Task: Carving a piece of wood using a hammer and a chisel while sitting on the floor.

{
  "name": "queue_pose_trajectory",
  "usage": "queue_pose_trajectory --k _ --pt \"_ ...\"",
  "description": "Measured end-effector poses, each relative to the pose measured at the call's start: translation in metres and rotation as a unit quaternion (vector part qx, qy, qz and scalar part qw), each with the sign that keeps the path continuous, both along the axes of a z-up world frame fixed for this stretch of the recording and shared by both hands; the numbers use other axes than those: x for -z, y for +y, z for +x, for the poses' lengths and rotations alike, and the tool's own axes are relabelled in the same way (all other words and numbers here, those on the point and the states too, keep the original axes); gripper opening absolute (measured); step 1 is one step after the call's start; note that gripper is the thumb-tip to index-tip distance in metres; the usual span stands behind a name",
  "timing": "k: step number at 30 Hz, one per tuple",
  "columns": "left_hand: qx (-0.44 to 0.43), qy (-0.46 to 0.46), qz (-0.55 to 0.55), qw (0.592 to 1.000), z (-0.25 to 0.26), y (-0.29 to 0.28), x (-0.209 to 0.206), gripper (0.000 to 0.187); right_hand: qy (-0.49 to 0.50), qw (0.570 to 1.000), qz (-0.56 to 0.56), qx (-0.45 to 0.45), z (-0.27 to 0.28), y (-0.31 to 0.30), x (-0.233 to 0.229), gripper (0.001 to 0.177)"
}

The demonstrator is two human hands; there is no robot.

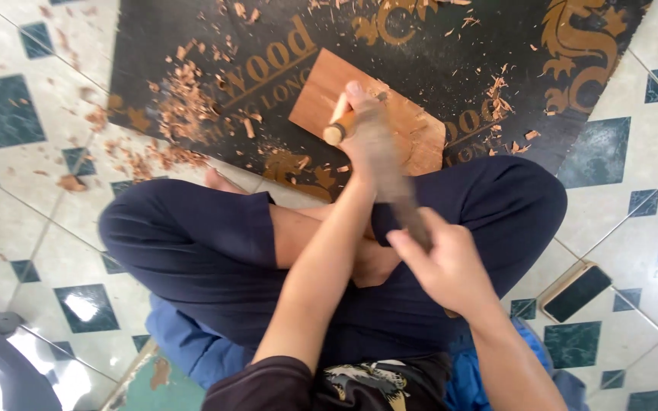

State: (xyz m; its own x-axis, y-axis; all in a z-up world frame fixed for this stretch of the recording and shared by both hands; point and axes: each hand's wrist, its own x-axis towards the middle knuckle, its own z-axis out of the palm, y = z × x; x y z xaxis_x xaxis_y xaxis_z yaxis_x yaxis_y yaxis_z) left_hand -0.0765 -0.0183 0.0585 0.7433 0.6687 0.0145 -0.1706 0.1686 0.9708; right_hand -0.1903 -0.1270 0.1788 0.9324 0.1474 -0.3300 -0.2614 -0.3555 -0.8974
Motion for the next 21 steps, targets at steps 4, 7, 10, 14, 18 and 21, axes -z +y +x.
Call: queue_pose_trajectory --k 4,7,10,14,18,21 --pt "-0.038 0.147 0.104 0.983 -0.011 -0.006 -0.027 0.043 0.031 0.994 -0.066 -0.086 -0.001 0.021 -0.014 0.032" --pt "-0.071 0.123 0.017 0.99 -0.011 -0.013 0.004 0.044 0.083 0.981 -0.113 -0.136 0.0 0.019 -0.017 0.033" --pt "-0.087 0.092 -0.049 0.991 -0.007 -0.017 0.026 0.048 0.104 0.965 -0.149 -0.189 0.01 0.017 -0.025 0.038" --pt "-0.105 0.076 -0.064 0.99 -0.005 -0.02 0.026 0.048 0.113 0.95 -0.14 -0.254 0.015 0.017 -0.044 0.037" --pt "-0.084 0.031 -0.09 0.992 -0.002 -0.021 0.027 0.047 0.146 0.938 -0.183 -0.256 0.027 0.007 -0.037 0.045" --pt "-0.065 0.021 -0.09 0.994 -0.006 -0.023 0.04 0.046 0.156 0.927 -0.161 -0.3 0.028 0.006 -0.053 0.048"
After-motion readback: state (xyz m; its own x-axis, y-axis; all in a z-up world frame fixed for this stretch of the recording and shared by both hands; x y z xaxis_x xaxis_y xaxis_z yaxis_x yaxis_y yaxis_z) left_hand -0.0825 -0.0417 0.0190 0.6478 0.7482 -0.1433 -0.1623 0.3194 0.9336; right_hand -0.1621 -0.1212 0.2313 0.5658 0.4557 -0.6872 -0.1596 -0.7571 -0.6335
